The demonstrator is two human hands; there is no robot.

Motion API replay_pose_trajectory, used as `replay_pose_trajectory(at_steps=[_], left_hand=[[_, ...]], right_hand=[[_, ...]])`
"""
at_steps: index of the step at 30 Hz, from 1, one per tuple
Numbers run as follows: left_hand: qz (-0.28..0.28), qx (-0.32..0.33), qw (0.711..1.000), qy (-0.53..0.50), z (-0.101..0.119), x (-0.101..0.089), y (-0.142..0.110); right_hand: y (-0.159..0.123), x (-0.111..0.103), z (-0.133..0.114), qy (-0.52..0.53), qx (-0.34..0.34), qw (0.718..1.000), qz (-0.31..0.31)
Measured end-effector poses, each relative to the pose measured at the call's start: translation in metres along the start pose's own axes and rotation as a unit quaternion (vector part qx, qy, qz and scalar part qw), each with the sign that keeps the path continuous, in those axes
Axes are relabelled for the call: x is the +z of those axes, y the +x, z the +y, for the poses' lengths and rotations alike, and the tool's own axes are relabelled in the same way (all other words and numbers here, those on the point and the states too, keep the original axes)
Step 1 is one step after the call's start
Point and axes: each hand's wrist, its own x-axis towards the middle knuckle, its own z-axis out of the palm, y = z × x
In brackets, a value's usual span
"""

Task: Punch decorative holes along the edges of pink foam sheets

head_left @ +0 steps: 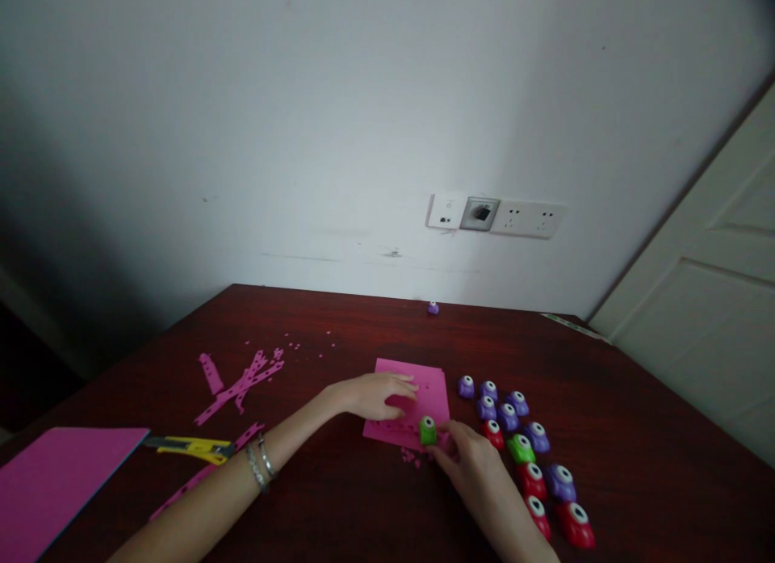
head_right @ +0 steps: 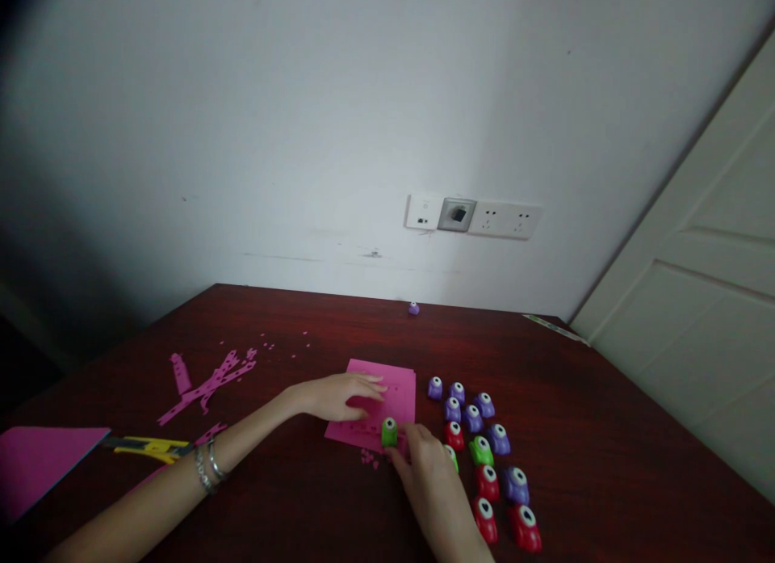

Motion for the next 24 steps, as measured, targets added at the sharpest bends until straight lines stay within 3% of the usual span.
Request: replay_pose_trajectory(at_steps=[4, 8, 11, 15, 20, 24], left_hand=[[0.090, -0.004, 0.996, -0.020, 0.007, -0.006, 0.002], [0.159, -0.054, 0.983, -0.074, 0.010, -0.011, 0.007], [0.152, -0.078, 0.980, -0.105, 0.010, -0.011, 0.011], [0.128, -0.097, 0.982, -0.101, 0.011, -0.012, 0.017], [0.038, -0.127, 0.983, -0.127, 0.011, -0.015, 0.022], [0.070, -0.082, 0.993, -0.046, 0.011, -0.012, 0.024]], right_hand=[[0.010, -0.016, 0.001, 0.068, 0.046, 0.996, -0.037], [0.029, -0.031, 0.008, 0.148, 0.115, 0.971, -0.148], [0.043, -0.037, 0.014, 0.179, 0.117, 0.952, -0.217], [0.055, -0.039, 0.015, 0.196, 0.101, 0.940, -0.260], [0.060, -0.038, 0.012, 0.206, 0.092, 0.929, -0.292], [0.061, -0.037, 0.013, 0.206, 0.086, 0.929, -0.294]])
